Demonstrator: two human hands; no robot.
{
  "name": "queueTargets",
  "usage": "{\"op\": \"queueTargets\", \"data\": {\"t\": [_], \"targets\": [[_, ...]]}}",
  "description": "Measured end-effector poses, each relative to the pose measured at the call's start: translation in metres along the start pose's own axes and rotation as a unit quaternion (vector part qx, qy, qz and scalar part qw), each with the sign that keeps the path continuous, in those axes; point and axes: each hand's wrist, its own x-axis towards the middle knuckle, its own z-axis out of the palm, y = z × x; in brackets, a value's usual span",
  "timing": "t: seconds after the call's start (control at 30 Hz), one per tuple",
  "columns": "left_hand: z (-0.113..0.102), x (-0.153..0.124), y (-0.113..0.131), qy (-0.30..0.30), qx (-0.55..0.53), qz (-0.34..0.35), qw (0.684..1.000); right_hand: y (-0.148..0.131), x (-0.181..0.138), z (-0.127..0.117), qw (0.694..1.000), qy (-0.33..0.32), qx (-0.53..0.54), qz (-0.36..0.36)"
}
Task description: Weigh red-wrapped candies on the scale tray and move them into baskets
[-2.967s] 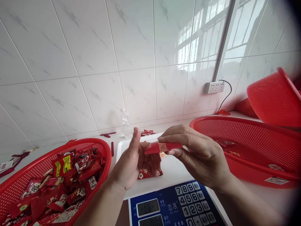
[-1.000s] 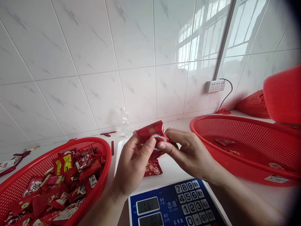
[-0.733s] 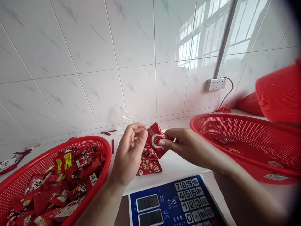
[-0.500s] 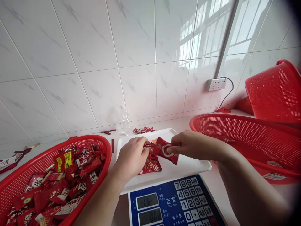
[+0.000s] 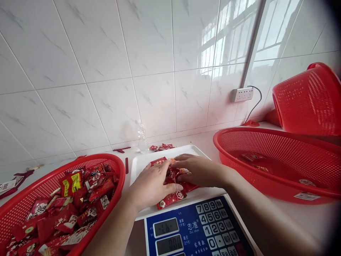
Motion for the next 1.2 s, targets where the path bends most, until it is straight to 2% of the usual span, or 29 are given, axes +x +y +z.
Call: {"op": "queueTargets", "data": {"t": [0.1,0.2,0.33,0.4,0.47,0.57,0.67,0.7,0.8,0.9,1.0,1.2], "targets": [[0.000,0.000,-0.001,0.033,-0.034,0.009,0.999,0.002,0.000,-0.001,1.000,-0.022,-0.010,0.009],[0.001,0.002,-0.003,0.045,-0.016,-0.001,0.999,0.005,-0.001,-0.001,0.999,-0.008,-0.024,0.045],[0.001,0.003,-0.004,0.006,0.068,-0.020,0.997,0.006,-0.001,0.000,0.999,0.010,-0.015,0.051],[0.000,0.003,-0.004,-0.024,0.089,-0.029,0.995,0.005,0.000,0.000,0.999,-0.006,-0.007,0.045],[0.000,0.003,-0.002,-0.029,0.094,-0.036,0.994,0.004,0.000,-0.001,0.998,-0.024,-0.015,0.050],[0.000,0.003,-0.001,0.034,0.083,-0.041,0.995,0.004,-0.002,-0.001,0.998,-0.016,-0.030,0.056],[0.000,0.003,-0.002,0.082,0.083,-0.037,0.992,0.002,-0.002,0.000,1.000,0.005,-0.014,0.028],[0.000,0.002,-0.002,0.076,0.090,-0.037,0.992,0.000,-0.002,0.001,1.000,0.004,-0.006,0.009],[-0.001,0.003,-0.002,0.009,0.139,-0.054,0.989,-0.005,0.001,0.003,0.999,-0.024,0.014,-0.032],[-0.001,0.003,-0.002,-0.032,0.186,-0.067,0.980,-0.007,0.002,0.002,0.998,-0.056,0.000,-0.005],[-0.001,0.004,-0.002,-0.027,0.188,-0.058,0.980,-0.004,0.001,0.001,0.998,-0.043,-0.023,0.031],[-0.001,0.005,-0.002,-0.020,0.158,-0.059,0.986,-0.002,-0.003,-0.001,0.998,-0.015,-0.018,0.054]]}}
